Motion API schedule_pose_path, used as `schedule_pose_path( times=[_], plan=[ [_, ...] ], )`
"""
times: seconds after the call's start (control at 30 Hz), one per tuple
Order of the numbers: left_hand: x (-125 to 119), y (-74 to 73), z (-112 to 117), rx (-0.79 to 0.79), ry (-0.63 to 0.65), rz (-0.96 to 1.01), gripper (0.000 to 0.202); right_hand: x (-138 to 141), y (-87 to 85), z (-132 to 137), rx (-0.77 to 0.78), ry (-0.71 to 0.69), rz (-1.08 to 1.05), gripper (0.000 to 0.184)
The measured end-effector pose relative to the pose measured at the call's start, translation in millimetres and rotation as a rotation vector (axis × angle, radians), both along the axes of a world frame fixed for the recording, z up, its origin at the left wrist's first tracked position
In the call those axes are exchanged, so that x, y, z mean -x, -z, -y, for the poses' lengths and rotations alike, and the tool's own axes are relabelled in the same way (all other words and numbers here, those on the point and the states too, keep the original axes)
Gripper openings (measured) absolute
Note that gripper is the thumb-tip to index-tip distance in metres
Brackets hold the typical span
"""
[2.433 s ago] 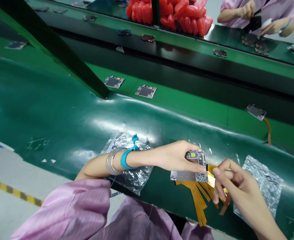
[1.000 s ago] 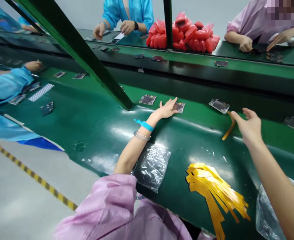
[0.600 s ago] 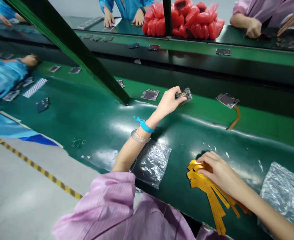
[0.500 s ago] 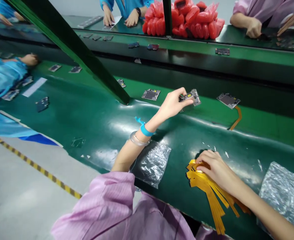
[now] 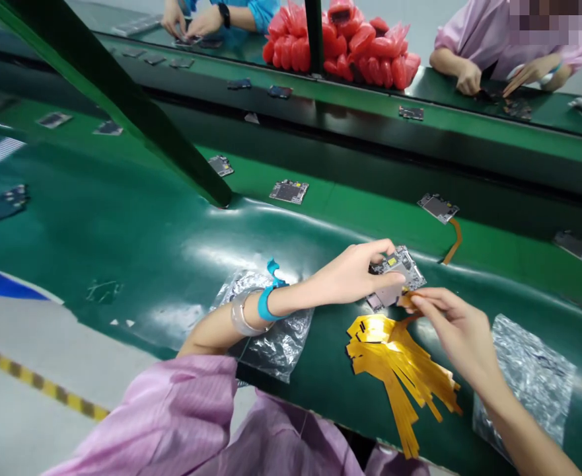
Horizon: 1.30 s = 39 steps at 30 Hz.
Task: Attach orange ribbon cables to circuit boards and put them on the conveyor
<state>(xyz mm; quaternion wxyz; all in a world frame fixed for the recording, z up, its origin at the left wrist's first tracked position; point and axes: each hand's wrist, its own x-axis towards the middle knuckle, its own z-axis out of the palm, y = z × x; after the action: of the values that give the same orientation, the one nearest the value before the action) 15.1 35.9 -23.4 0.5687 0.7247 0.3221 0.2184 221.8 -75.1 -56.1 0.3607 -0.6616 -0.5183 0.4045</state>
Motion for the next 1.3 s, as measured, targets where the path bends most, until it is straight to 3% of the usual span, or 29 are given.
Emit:
schedule_pose_path(
  times=[0.07, 0.13, 0.3, 0.43, 0.5, 0.67, 0.77, 1.03, 1.1, 1.17, 1.23, 1.3],
  plan=[
    [-1.1, -0.1, 4.4, -0.013, 0.001, -0.029, 0.017, 0.3, 2.3, -0.8, 0.064, -0.098, 0.019, 0.025],
    [-1.3, 0.9, 4.5, -0.013, -0.045, -0.024, 0.015, 1.4, 8.6, -1.8, 0.002, -0.126, 0.061, 0.022],
    [0.2, 0.1, 3.3, -0.008, -0.119, -0.017, 0.018, 4.5, 8.4, 1.2, -0.374, 0.121, 0.115, 0.009],
    [1.1, -10.1, 15.8, 0.024, -0.06, -0.004, 0.017, 12.2, -13.2, 6.3, -0.457, 0.313, -0.069, 0.009],
    [1.8, -16.5, 25.1, 0.037, -0.037, -0.002, 0.018, 16.3, -21.6, 8.7, -0.448, 0.34, -0.126, 0.008],
    [4.7, -27.9, 42.5, 0.027, 0.015, -0.042, 0.015, 19.4, -27.6, 16.3, -0.292, 0.189, -0.01, 0.009],
    [5.4, -29.3, 47.1, -0.012, 0.032, -0.08, 0.016, 18.5, -29.3, 20.2, -0.223, 0.197, 0.029, 0.01],
    [5.8, -26.3, 53.8, -0.07, 0.023, -0.115, 0.016, 17.7, -31.3, 21.0, -0.306, 0.213, 0.133, 0.006],
    [5.3, -23.7, 51.5, -0.022, 0.017, -0.102, 0.018, 15.7, -27.4, 23.7, -0.348, 0.164, 0.203, 0.001],
    [3.3, -19.3, 45.9, 0.074, 0.017, -0.049, 0.017, 12.8, -24.9, 27.4, -0.408, 0.105, 0.253, 0.008],
    [0.3, -14.5, 37.9, 0.216, 0.026, 0.031, 0.019, 9.6, -26.3, 31.2, -0.395, 0.041, 0.218, 0.022],
    [-2.6, -11.0, 29.9, 0.374, 0.04, 0.073, 0.027, 6.3, -31.8, 34.3, -0.277, -0.015, 0.106, 0.043]
  ],
)
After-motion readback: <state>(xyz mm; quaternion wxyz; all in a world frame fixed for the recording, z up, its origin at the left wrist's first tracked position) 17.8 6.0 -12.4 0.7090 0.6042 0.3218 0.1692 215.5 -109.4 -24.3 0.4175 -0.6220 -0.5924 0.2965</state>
